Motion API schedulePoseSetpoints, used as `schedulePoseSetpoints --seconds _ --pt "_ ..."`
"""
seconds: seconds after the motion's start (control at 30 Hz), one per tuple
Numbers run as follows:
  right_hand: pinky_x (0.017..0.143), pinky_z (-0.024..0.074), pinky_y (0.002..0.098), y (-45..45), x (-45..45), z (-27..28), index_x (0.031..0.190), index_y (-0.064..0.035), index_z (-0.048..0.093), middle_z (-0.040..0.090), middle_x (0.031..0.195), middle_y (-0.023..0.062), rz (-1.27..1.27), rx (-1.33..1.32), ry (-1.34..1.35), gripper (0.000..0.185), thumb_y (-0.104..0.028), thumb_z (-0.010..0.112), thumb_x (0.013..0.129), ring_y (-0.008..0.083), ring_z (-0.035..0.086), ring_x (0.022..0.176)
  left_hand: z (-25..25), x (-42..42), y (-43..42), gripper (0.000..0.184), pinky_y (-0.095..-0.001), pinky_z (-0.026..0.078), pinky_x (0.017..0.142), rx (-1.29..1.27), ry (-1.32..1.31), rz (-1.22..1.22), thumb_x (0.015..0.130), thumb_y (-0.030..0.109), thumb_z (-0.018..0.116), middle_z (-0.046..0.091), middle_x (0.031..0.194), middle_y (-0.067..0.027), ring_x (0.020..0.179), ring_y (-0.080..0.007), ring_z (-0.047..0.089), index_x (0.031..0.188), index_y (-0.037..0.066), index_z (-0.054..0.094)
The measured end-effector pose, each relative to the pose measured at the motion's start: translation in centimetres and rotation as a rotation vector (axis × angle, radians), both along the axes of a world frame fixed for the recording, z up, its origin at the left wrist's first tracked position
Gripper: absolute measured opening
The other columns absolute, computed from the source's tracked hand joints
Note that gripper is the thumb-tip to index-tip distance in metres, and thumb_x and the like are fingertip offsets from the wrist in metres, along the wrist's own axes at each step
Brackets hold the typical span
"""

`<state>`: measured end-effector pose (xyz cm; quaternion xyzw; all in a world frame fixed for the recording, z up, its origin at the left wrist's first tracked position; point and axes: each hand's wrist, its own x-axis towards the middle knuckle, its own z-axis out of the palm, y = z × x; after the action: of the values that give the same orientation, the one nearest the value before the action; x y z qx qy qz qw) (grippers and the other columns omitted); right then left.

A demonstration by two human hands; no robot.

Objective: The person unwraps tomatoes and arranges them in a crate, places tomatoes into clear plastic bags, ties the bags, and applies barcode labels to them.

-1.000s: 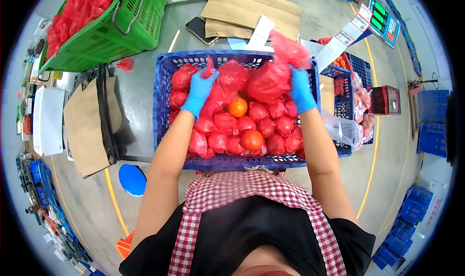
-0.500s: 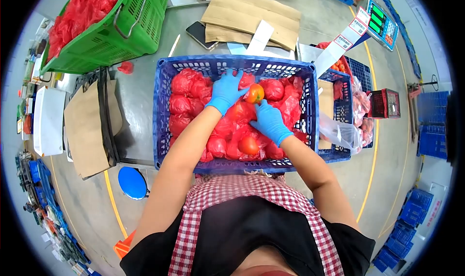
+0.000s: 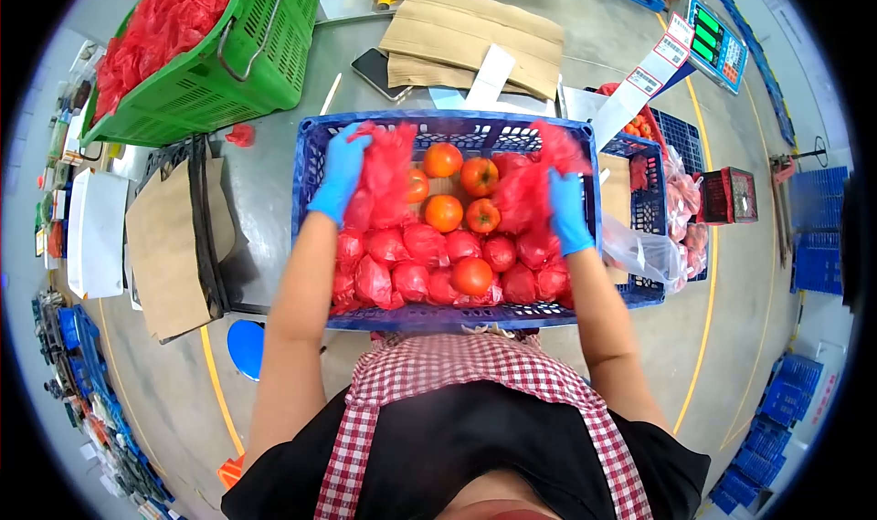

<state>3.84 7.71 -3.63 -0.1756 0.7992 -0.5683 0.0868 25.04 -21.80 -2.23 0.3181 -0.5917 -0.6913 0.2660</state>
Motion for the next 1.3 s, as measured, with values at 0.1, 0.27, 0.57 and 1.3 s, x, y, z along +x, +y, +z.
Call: schedulePoseSetpoints --seconds 0.1,0.27,0.57,1.3 --pt "0.07 0.0498 0.0427 -0.9 -1.8 6.1 0.091 0.0011 0.063 0.065 0.086 0.0198 0.066 0.462 0.36 0.032 -0.029 0.058 0.08 0.0354 0.063 0.078 7.2 2.6 3.0 0.046 -0.0365 0.049 0.078 -0.772 -0.681 -0.347 0.08 0.04 0.062 0.066 0.098 -0.0152 0.086 -0.0235 0.064 0.113 0.008 0.06" --pt "0.073 0.0506 0.0417 -4.6 0.4 2.9 0.096 -0.0025 0.061 0.059 0.098 0.0198 0.462 1.001 0.478 0.045 -0.039 0.066 0.069 0.0343 0.061 0.084 3.5 3.6 11.8 0.036 -0.0392 0.049 0.061 -1.197 -0.72 -0.89 0.074 0.044 0.064 0.065 0.084 -0.0093 0.073 -0.0273 0.064 0.096 0.015 0.067" --pt "0.079 0.0471 0.0402 -6.6 0.1 -1.7 0.096 0.0037 0.059 0.054 0.104 0.0188 0.329 0.717 0.773 0.025 -0.004 0.054 0.073 0.0348 0.054 0.088 -1.3 3.5 12.3 0.015 -0.0352 0.05 0.067 -0.89 -0.638 -0.405 0.079 0.019 0.061 0.063 0.084 -0.0081 0.077 -0.0244 0.062 0.091 0.011 0.066" --pt "0.063 0.0503 0.04 0.3 5.5 2.5 0.099 -0.011 0.06 0.053 0.102 0.0131 0.747 0.998 0.749 0.03 -0.019 0.065 0.071 0.0291 0.059 0.087 2.6 7.6 14.7 0.059 -0.0402 0.046 0.052 -1.188 -0.798 -1.024 0.073 0.052 0.062 0.062 0.073 -0.0112 0.066 -0.0276 0.063 0.115 0.01 0.053"
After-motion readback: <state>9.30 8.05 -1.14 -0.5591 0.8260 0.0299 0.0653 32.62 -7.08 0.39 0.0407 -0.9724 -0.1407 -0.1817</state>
